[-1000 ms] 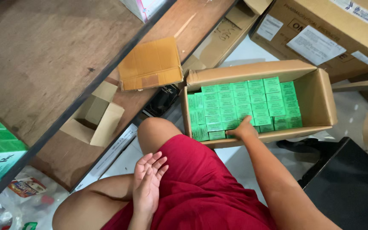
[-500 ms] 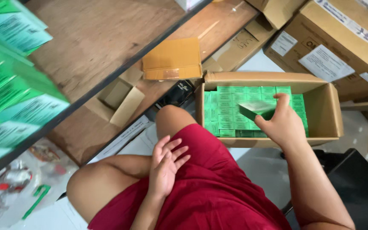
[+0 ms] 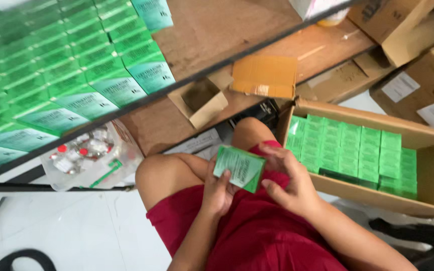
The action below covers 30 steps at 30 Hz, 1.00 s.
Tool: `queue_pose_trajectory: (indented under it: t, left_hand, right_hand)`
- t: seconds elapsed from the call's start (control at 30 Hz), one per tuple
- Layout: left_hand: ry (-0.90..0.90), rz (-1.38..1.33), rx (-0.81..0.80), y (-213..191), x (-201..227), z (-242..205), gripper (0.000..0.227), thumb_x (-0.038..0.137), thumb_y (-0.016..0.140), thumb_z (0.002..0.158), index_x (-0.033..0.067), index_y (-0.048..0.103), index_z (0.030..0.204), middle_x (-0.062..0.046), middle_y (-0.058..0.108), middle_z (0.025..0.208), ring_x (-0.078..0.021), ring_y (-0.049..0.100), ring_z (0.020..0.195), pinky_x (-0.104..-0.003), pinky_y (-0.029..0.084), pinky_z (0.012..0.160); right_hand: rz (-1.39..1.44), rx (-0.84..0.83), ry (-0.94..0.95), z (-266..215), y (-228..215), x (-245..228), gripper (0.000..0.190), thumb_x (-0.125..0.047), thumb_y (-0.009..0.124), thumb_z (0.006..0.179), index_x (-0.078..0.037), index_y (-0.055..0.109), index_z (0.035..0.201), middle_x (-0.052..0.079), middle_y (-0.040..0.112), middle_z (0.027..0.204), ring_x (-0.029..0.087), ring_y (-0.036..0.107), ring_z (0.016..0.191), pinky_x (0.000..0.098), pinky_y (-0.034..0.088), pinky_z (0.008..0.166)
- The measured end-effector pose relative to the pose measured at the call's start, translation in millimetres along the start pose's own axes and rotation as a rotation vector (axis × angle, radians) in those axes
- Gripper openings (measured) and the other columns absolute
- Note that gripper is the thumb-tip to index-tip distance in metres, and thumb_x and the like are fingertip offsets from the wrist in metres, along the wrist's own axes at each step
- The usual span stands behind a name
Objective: The person sits on the floor and repeatedly picks up small green boxes from a cardboard box, briefly turns them over, and places them on a nearby shelf. The person handles the boxes one at a time throughout the clip.
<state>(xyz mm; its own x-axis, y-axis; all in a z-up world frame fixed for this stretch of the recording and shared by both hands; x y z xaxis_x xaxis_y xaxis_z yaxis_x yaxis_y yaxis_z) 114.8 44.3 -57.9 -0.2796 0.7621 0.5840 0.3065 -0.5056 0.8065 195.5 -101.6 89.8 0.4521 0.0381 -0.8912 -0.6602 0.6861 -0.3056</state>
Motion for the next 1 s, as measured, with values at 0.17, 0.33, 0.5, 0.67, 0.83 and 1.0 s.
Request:
queue_pose_trajectory:
  t: [0.17, 0.33, 0.5, 0.67, 0.83, 1.0]
  left_hand:
    - [0.047, 0.021, -0.034, 7.6, 6.3, 1.1, 0.067, 0.016, 0.074, 0.094, 0.0191, 0.036, 0.148, -0.006, 0.058, 0.134, -0.0229, 0.065, 0.119, -0.043, 0.062, 0.094]
    - [0.075, -0.020, -0.062, 7.2, 13.8, 2.8, 0.070, 0.017, 0.076, 0.094, 0.0177, 0.036, 0.152, -0.008, 0.057, 0.137, -0.0240, 0.064, 0.121, -0.042, 0.060, 0.096]
    - [0.105, 0.024, -0.067, 3.3, 15.2, -0.4, 0.071, 0.018, 0.077, 0.094, 0.0166, 0.036, 0.153, -0.008, 0.057, 0.138, -0.0231, 0.063, 0.122, -0.042, 0.060, 0.098]
    - [0.116, 0.036, -0.093, -4.0, 12.6, -0.4, 0.072, 0.018, 0.076, 0.094, 0.0179, 0.034, 0.152, -0.005, 0.057, 0.136, -0.0199, 0.063, 0.122, -0.040, 0.060, 0.100]
    - [-0.014, -0.276, -0.013, -32.4, -2.5, 5.0, 0.053, 0.034, 0.067, 0.102, 0.0078, 0.048, 0.144, -0.009, 0.068, 0.125, -0.0208, 0.071, 0.108, -0.034, 0.061, 0.087]
    - [-0.143, -0.374, 0.049, -50.1, -21.3, 6.7, 0.053, 0.044, 0.060, 0.100, 0.0019, 0.055, 0.133, -0.012, 0.072, 0.119, -0.0228, 0.073, 0.103, -0.036, 0.063, 0.089]
  right_hand:
    - [0.421, 0.005, 0.215, -10.7, 18.9, 62.5, 0.054, 0.015, 0.065, 0.086, -0.001, 0.054, 0.137, 0.010, 0.069, 0.121, 0.015, 0.068, 0.110, 0.0309, 0.057, 0.092]
    - [0.513, 0.010, 0.208, -12.9, 25.8, 77.8, 0.052, 0.018, 0.058, 0.090, -0.001, 0.056, 0.138, 0.008, 0.068, 0.120, 0.013, 0.066, 0.111, 0.0301, 0.055, 0.094]
    - [0.550, 0.003, 0.239, -16.0, 29.0, 75.2, 0.054, 0.019, 0.054, 0.088, -0.002, 0.053, 0.137, 0.007, 0.068, 0.119, 0.012, 0.066, 0.112, 0.0290, 0.055, 0.096]
    - [0.349, 0.070, 0.262, -22.8, 28.6, 76.2, 0.052, 0.019, 0.050, 0.089, -0.001, 0.054, 0.137, 0.006, 0.068, 0.105, 0.011, 0.064, 0.088, 0.0255, 0.052, 0.075]
    - [0.549, -0.009, 0.248, -19.6, 40.8, 63.3, 0.052, 0.014, 0.043, 0.092, -0.002, 0.046, 0.140, 0.006, 0.063, 0.119, 0.011, 0.062, 0.108, 0.0254, 0.050, 0.089]
    - [0.420, -0.066, 0.160, -11.9, 39.4, 38.4, 0.041, 0.010, 0.050, 0.097, 0.002, 0.056, 0.137, 0.009, 0.064, 0.127, 0.014, 0.062, 0.115, 0.0295, 0.051, 0.097]
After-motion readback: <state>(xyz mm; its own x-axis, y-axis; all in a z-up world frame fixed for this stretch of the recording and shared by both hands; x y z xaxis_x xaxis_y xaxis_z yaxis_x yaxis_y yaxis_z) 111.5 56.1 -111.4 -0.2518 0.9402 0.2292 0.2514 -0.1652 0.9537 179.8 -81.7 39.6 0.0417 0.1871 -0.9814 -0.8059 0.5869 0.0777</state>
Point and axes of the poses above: each hand's wrist, its own z-axis towards the middle knuckle, its own y-axis out of the palm, x = y × z, the point moved 9 cm from there along z, towards the middle knuckle
